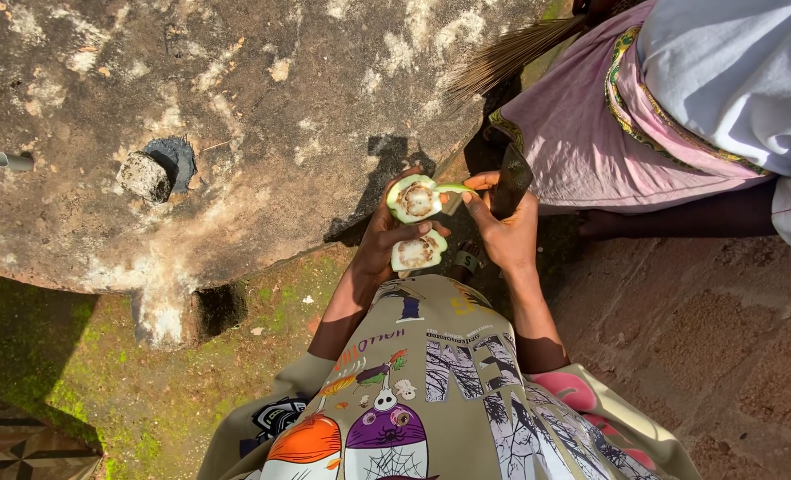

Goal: The person holds two halves of a fruit and uses a knife to peel away the green skin. They then use the knife to scrape the inner surface of one of the fruit halves.

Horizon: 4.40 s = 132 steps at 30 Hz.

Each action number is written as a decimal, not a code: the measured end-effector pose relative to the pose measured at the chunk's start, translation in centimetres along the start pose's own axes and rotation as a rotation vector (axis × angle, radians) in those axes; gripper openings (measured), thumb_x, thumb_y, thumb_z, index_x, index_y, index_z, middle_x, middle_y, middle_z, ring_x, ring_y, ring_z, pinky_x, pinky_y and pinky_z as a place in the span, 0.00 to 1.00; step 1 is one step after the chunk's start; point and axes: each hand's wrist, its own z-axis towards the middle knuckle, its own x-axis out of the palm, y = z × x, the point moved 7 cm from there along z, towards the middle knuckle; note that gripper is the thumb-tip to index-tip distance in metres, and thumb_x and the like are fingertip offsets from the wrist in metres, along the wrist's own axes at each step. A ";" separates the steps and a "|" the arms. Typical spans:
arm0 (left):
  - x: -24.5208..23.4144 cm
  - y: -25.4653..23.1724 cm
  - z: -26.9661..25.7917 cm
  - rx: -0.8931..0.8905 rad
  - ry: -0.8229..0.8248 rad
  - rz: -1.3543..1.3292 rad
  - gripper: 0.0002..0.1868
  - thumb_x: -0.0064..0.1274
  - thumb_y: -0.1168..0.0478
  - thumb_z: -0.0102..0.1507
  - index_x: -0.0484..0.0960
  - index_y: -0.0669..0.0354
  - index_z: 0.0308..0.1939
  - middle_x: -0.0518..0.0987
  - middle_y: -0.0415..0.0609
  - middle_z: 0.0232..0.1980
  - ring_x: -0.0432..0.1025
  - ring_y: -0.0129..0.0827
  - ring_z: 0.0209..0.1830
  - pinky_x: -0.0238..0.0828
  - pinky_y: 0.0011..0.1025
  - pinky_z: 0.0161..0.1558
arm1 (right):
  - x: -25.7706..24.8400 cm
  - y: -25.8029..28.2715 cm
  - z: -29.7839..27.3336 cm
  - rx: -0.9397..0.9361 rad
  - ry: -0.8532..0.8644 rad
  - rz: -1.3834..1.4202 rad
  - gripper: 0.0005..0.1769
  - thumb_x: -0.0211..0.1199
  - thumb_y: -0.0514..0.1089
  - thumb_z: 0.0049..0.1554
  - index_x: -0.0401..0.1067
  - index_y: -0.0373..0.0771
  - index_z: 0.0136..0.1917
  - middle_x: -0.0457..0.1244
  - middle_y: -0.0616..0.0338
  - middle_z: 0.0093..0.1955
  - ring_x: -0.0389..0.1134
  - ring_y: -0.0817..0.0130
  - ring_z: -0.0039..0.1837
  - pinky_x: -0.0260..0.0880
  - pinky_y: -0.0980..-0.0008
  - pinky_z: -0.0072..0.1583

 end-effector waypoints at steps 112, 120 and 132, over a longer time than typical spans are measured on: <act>0.5 -2.6 7.2 0.002 -0.155 -0.694 0.38 0.35 0.39 0.72 0.62 0.66 0.74 0.67 0.71 0.70 0.76 0.41 0.53 0.75 0.35 0.50 | 0.5 1.1 0.2 0.118 0.085 0.553 0.06 0.58 0.34 0.62 0.66 0.30 0.53 0.65 0.50 0.41 0.55 0.79 0.30 0.52 0.77 0.33; -0.5 -2.9 7.0 0.185 0.017 -0.665 0.36 0.32 0.36 0.76 0.64 0.61 0.75 0.74 0.70 0.66 0.79 0.47 0.49 0.81 0.46 0.53 | -0.9 0.4 0.7 0.122 -0.014 0.507 0.05 0.60 0.34 0.61 0.67 0.31 0.51 0.67 0.51 0.40 0.55 0.78 0.28 0.53 0.76 0.31; 0.3 -4.7 5.1 0.286 -0.085 -0.311 0.36 0.26 0.35 0.75 0.60 0.50 0.79 0.76 0.65 0.65 0.80 0.51 0.47 0.82 0.47 0.50 | -3.3 1.1 0.7 0.027 -0.057 0.310 0.05 0.63 0.35 0.62 0.70 0.33 0.51 0.67 0.58 0.41 0.55 0.82 0.33 0.54 0.78 0.35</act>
